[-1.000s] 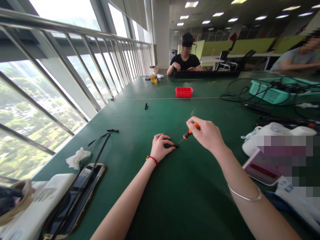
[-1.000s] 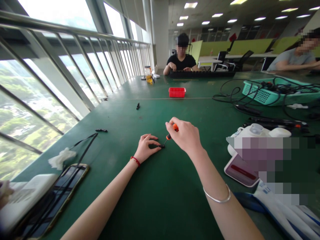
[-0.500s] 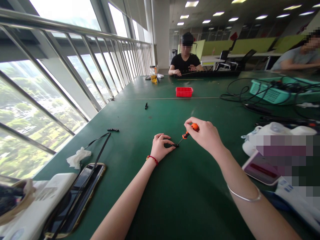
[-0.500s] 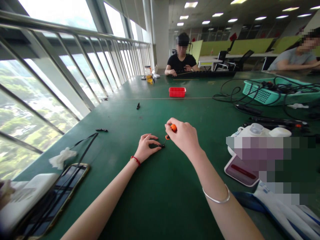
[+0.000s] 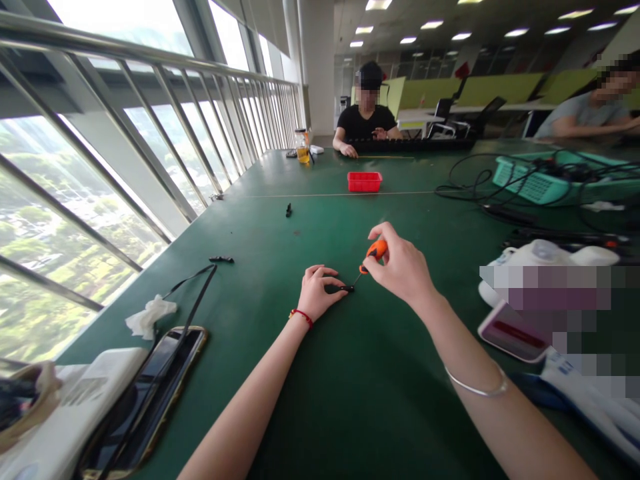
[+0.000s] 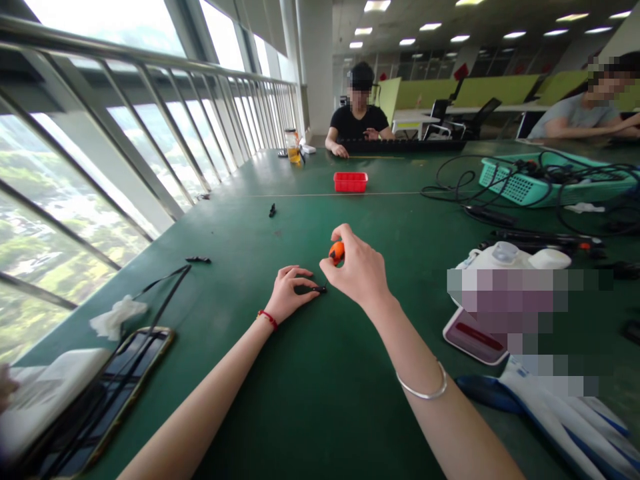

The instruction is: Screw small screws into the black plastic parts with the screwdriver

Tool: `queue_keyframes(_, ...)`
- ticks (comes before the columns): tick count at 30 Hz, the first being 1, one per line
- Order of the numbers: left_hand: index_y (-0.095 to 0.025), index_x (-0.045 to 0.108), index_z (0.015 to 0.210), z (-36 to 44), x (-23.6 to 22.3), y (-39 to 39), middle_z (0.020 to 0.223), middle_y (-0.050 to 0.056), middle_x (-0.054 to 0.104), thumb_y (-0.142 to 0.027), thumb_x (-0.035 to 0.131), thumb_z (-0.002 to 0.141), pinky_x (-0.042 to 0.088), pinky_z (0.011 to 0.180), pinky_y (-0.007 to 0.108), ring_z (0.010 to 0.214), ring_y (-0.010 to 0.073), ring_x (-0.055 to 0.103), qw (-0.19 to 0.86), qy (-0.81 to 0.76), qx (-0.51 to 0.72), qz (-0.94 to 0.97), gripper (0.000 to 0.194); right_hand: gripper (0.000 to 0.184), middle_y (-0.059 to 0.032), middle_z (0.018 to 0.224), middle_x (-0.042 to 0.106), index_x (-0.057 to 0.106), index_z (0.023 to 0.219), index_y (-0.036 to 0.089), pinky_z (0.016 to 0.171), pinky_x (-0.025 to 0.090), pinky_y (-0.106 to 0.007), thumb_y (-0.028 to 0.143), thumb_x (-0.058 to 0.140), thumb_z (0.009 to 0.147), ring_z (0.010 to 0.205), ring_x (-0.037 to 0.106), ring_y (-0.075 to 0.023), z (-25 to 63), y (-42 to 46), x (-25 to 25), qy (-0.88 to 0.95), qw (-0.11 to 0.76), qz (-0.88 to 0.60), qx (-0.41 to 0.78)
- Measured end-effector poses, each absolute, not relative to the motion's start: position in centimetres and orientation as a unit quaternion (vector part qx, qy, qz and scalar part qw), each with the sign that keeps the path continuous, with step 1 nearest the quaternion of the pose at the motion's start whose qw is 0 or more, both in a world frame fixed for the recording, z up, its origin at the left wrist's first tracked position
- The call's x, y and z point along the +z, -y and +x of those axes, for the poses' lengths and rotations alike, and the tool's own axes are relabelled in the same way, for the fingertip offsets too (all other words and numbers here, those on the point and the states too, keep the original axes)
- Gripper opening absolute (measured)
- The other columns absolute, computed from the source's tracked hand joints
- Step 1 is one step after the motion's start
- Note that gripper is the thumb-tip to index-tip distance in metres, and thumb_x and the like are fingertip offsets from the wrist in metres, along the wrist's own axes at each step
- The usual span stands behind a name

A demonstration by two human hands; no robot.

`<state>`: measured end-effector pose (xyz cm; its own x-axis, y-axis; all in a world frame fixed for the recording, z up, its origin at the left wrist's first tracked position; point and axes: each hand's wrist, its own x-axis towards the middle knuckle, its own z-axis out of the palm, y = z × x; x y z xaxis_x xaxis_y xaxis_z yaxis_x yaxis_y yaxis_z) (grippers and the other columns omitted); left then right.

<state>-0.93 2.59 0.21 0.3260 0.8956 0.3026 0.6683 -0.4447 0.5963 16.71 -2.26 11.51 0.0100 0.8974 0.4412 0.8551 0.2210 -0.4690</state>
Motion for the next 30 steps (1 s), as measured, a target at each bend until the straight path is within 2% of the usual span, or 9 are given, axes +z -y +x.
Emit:
queue_keyframes(5, -0.026, 0.072, 0.073, -0.92, 0.34, -2.57, 0.105, 0.000, 0.064, -0.030, 0.074, 0.066, 0.033, 0.104, 0.045, 0.116, 0.0257, 0.040, 0.188, -0.492, 0.305, 0.793, 0.008, 0.029, 0.0009, 0.057, 0.055, 0.052, 0.075, 0.022, 0.048, 0.029, -0.023, 0.046, 0.037, 0.085, 0.051, 0.051, -0.0140, 16.76, 2.16, 11.47, 0.706, 0.338, -0.620, 0.056)
queue_keyframes(9, -0.027, 0.072, 0.073, -0.88, 0.47, -2.54, 0.105, 0.000, 0.064, -0.030, 0.074, 0.067, 0.033, 0.104, 0.045, 0.116, 0.0259, 0.040, 0.190, -0.494, 0.301, 0.793, 0.008, 0.019, 0.0019, 0.059, 0.054, 0.052, 0.088, 0.023, 0.047, 0.028, -0.023, 0.038, 0.043, 0.079, 0.052, 0.050, -0.0144, 16.74, 2.29, 11.50, 0.692, 0.350, -0.631, 0.038)
queue_keyframes(11, -0.027, 0.072, 0.073, -0.89, 0.46, -2.54, 0.105, 0.000, 0.064, -0.030, 0.074, 0.067, 0.033, 0.104, 0.045, 0.115, 0.0261, 0.040, 0.190, -0.492, 0.301, 0.795, 0.007, 0.024, 0.0019, 0.065, 0.056, 0.049, 0.095, 0.023, 0.047, 0.028, -0.022, 0.036, 0.047, 0.075, 0.054, 0.051, -0.0145, 16.68, 2.39, 11.57, 0.689, 0.357, -0.630, 0.032)
queue_keyframes(17, -0.028, 0.073, 0.075, -0.94, 0.25, -2.49, 0.105, -0.001, 0.064, -0.030, 0.074, 0.067, 0.034, 0.104, 0.044, 0.115, 0.0257, 0.040, 0.188, -0.483, 0.307, 0.798, 0.008, 0.031, 0.0007, 0.053, 0.053, 0.054, 0.074, 0.023, 0.047, 0.027, -0.024, 0.047, 0.038, 0.085, 0.051, 0.051, -0.0151, 16.54, 2.32, 11.53, 0.695, 0.324, -0.641, 0.027)
queue_keyframes(20, -0.028, 0.073, 0.076, -0.92, 0.24, -2.40, 0.105, -0.001, 0.064, -0.030, 0.074, 0.067, 0.034, 0.104, 0.045, 0.116, 0.0259, 0.040, 0.186, -0.482, 0.304, 0.800, 0.009, 0.022, 0.0015, 0.059, 0.054, 0.053, 0.090, 0.023, 0.047, 0.028, -0.024, 0.041, 0.043, 0.081, 0.052, 0.051, -0.0152, 16.45, 2.27, 11.37, 0.692, 0.338, -0.637, 0.025)
queue_keyframes(23, -0.030, 0.073, 0.077, -0.89, 0.28, -2.30, 0.106, -0.001, 0.064, -0.031, 0.074, 0.067, 0.034, 0.104, 0.045, 0.116, 0.0260, 0.040, 0.184, -0.483, 0.302, 0.801, 0.010, 0.027, 0.0015, 0.067, 0.056, 0.048, 0.098, 0.022, 0.047, 0.030, -0.023, 0.035, 0.050, 0.075, 0.055, 0.052, -0.0151, 16.33, 2.33, 11.27, 0.689, 0.358, -0.630, 0.013)
queue_keyframes(25, -0.030, 0.074, 0.078, -0.87, 0.30, -2.25, 0.106, -0.001, 0.064, -0.032, 0.074, 0.067, 0.034, 0.104, 0.045, 0.117, 0.0260, 0.039, 0.185, -0.483, 0.302, 0.801, 0.010, 0.022, 0.0009, 0.065, 0.056, 0.050, 0.091, 0.022, 0.046, 0.028, -0.023, 0.040, 0.047, 0.078, 0.054, 0.052, -0.0149, 16.27, 2.37, 11.26, 0.693, 0.348, -0.631, 0.013)
queue_keyframes(28, -0.031, 0.074, 0.079, -0.85, 0.32, -2.18, 0.107, -0.001, 0.064, -0.033, 0.074, 0.068, 0.035, 0.104, 0.044, 0.117, 0.0260, 0.039, 0.186, -0.483, 0.302, 0.801, 0.011, 0.035, -0.0005, 0.055, 0.054, 0.052, 0.073, 0.022, 0.045, 0.027, -0.023, 0.050, 0.036, 0.085, 0.050, 0.050, -0.0151, 16.19, 2.38, 11.27, 0.689, 0.330, -0.645, 0.009)
queue_keyframes(30, -0.031, 0.074, 0.079, -0.86, 0.34, -2.13, 0.107, -0.001, 0.063, -0.033, 0.074, 0.068, 0.035, 0.104, 0.044, 0.117, 0.0259, 0.040, 0.185, -0.484, 0.302, 0.800, 0.012, 0.034, -0.0006, 0.054, 0.053, 0.053, 0.073, 0.022, 0.045, 0.027, -0.023, 0.048, 0.036, 0.086, 0.049, 0.050, -0.0153, 16.13, 2.38, 11.28, 0.687, 0.330, -0.647, 0.009)
